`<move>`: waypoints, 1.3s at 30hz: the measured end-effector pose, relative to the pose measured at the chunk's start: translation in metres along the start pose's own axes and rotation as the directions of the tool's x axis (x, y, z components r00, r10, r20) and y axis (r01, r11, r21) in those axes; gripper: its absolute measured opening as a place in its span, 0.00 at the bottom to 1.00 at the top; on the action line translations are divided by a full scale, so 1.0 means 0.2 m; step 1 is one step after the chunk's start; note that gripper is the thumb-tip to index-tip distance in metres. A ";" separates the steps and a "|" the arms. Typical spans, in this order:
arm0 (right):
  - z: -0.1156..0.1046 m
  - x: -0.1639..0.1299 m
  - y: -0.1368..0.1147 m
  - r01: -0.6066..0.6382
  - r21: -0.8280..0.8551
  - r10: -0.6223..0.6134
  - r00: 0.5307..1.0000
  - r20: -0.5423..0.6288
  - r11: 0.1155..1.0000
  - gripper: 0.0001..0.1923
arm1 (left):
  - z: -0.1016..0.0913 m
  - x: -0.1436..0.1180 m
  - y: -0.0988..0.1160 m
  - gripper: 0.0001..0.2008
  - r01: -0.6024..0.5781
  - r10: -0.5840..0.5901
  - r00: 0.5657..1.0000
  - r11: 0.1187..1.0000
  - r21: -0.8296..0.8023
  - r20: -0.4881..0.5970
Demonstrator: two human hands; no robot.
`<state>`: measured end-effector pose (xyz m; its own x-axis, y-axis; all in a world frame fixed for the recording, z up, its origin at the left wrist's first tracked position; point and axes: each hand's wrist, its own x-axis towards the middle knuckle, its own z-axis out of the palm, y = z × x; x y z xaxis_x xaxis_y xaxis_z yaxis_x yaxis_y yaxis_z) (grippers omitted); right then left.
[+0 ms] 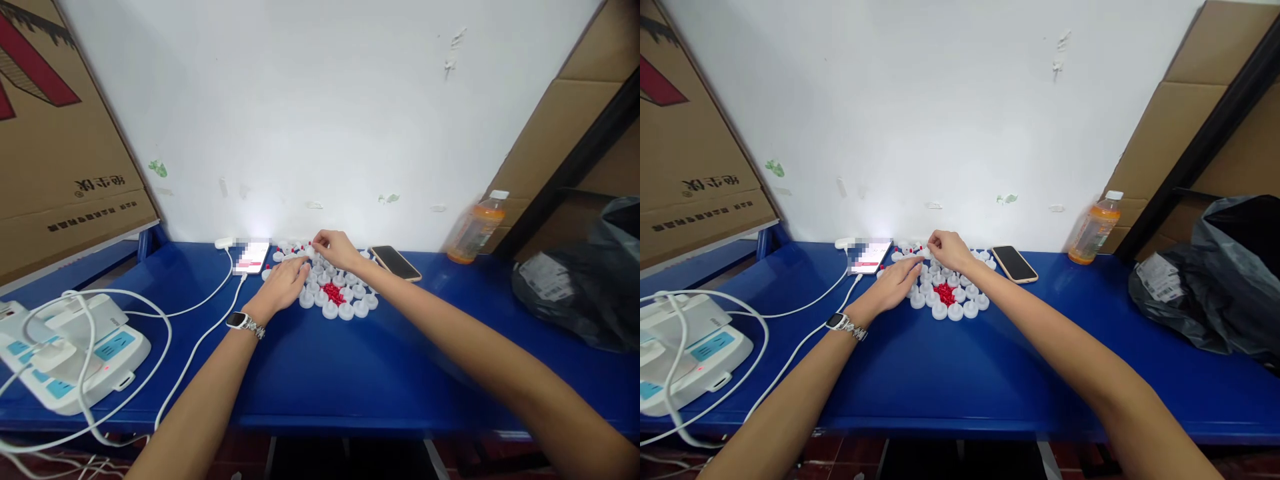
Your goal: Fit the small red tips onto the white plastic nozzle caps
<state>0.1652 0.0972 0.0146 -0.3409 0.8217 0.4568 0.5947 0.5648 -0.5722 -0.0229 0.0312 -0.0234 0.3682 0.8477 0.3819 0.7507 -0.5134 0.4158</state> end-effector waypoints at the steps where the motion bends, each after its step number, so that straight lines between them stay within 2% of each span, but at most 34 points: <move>1: 0.02 0.02 0.02 0.000 -0.044 0.001 1.000 0.017 0.999 0.05 | 0.00 0.01 0.00 0.24 -0.001 0.001 1.000 1.000 0.010 0.014; 7: 0.09 0.06 0.03 0.035 -0.181 -0.016 0.994 0.109 0.983 0.09 | -0.04 -0.02 0.00 0.25 0.050 -0.050 0.999 0.998 -0.030 0.000; 12: 0.09 0.07 0.00 0.093 -0.300 -0.014 0.967 0.255 0.949 0.09 | -0.05 -0.04 -0.01 0.23 0.071 -0.072 0.997 0.995 -0.066 -0.018; 14: 0.07 0.09 0.02 0.062 -0.336 0.004 0.981 0.193 0.940 0.11 | -0.05 -0.04 -0.01 0.22 0.076 -0.078 0.997 0.995 -0.064 -0.026; 17: 0.05 0.12 0.07 -0.080 -0.393 0.112 0.992 0.060 0.916 0.13 | -0.04 -0.04 0.01 0.21 0.061 -0.064 0.997 0.997 -0.056 -0.036; 19: 0.05 0.13 0.10 -0.149 -0.422 0.186 0.981 0.047 0.894 0.13 | -0.04 -0.04 0.02 0.21 0.040 -0.043 0.998 0.997 -0.063 -0.047; 24: 0.08 0.16 0.13 -0.144 -0.409 0.190 0.979 0.073 0.901 0.09 | -0.04 -0.04 0.02 0.19 -0.012 0.005 0.997 0.994 -0.107 -0.071; 27: 0.04 0.14 0.09 -0.140 -0.381 0.168 0.985 0.042 0.914 0.08 | -0.05 -0.05 0.02 0.18 -0.048 0.037 0.994 0.993 -0.108 -0.102; 29: 0.00 0.09 0.05 -0.158 -0.281 0.162 0.987 -0.011 0.947 0.07 | -0.06 -0.06 0.04 0.17 -0.077 0.062 0.987 0.992 -0.097 -0.150; 32: -0.07 -0.05 -0.02 -0.182 0.101 0.190 0.979 -0.076 0.978 0.08 | -0.06 -0.06 0.09 0.19 -0.111 0.084 0.969 0.988 -0.105 -0.232; 35: -0.09 -0.24 -0.10 -0.176 0.431 0.211 0.977 -0.034 0.885 0.11 | -0.04 -0.07 0.15 0.21 -0.147 0.107 0.963 0.977 -0.153 -0.248; 37: -0.10 -0.35 -0.14 -0.183 0.525 0.221 0.975 -0.011 0.831 0.11 | -0.03 -0.08 0.20 0.19 -0.179 0.129 0.963 0.963 -0.199 -0.237; 39: -0.10 -0.43 -0.17 -0.179 0.551 0.227 0.974 -0.021 0.815 0.10 | -0.02 -0.09 0.24 0.17 -0.210 0.157 0.963 0.947 -0.242 -0.221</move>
<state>0.1887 0.0053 0.0085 -0.1817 0.9269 0.3286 0.1445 0.3556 -0.9234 0.0038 -0.0082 -0.0069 0.3512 0.7056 0.6154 0.5005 -0.6970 0.5135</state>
